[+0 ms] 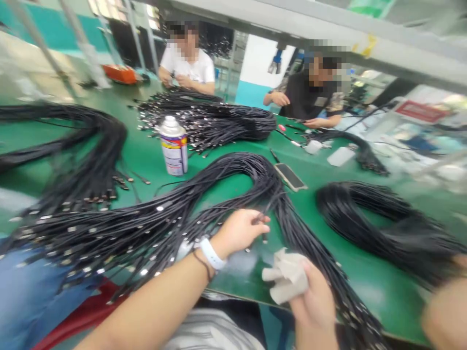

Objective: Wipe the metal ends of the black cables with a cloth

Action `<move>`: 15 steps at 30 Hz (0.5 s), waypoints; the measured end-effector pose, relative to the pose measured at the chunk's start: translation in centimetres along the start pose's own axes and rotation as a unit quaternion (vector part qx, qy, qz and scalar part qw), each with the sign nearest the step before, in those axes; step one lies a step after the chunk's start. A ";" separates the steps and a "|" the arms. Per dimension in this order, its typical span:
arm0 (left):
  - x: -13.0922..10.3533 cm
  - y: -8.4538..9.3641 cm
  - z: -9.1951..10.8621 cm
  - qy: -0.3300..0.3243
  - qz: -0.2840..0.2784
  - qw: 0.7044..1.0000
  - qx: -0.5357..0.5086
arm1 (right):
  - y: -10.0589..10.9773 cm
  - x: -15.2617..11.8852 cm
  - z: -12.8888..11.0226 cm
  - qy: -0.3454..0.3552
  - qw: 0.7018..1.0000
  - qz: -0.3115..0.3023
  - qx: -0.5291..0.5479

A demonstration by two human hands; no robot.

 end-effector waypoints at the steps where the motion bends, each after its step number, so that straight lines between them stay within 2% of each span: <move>1: -0.1 0.4 0.1 -0.016 0.014 0.996 0.085 | 0.0 0.1 0.0 -0.013 1.000 0.004 0.017; 3: -0.3 1.1 0.4 -0.044 0.046 0.976 0.209 | 0.2 0.2 0.0 -0.034 0.998 0.020 0.045; 5: -0.5 1.4 0.6 -0.053 0.063 0.967 0.242 | 0.6 0.1 -0.2 -0.039 0.996 0.044 0.061; 6: -0.5 1.3 0.5 -0.044 0.052 0.976 0.208 | 0.7 0.0 -0.1 -0.039 0.996 0.056 0.062; 9: -0.4 0.3 -0.3 0.015 -0.022 1.000 0.003 | 0.3 0.1 0.3 -0.032 0.995 0.069 0.064; 11: -0.3 -0.2 -0.5 0.043 -0.065 0.993 -0.089 | -0.8 0.4 0.7 -0.016 0.996 0.058 0.061; 15: -0.4 0.2 -0.8 0.082 -0.065 0.968 -0.228 | -3.4 1.1 0.8 0.040 0.998 0.039 0.002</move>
Point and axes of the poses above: each hand's wrist, its own x-axis towards the middle knuckle, its own y-axis out of the back of the hand, z = x × y, the point moved 7 cm from there along x, towards the middle knuckle, and after that the axes turned 14 degrees about x, right-handed, at the moved point
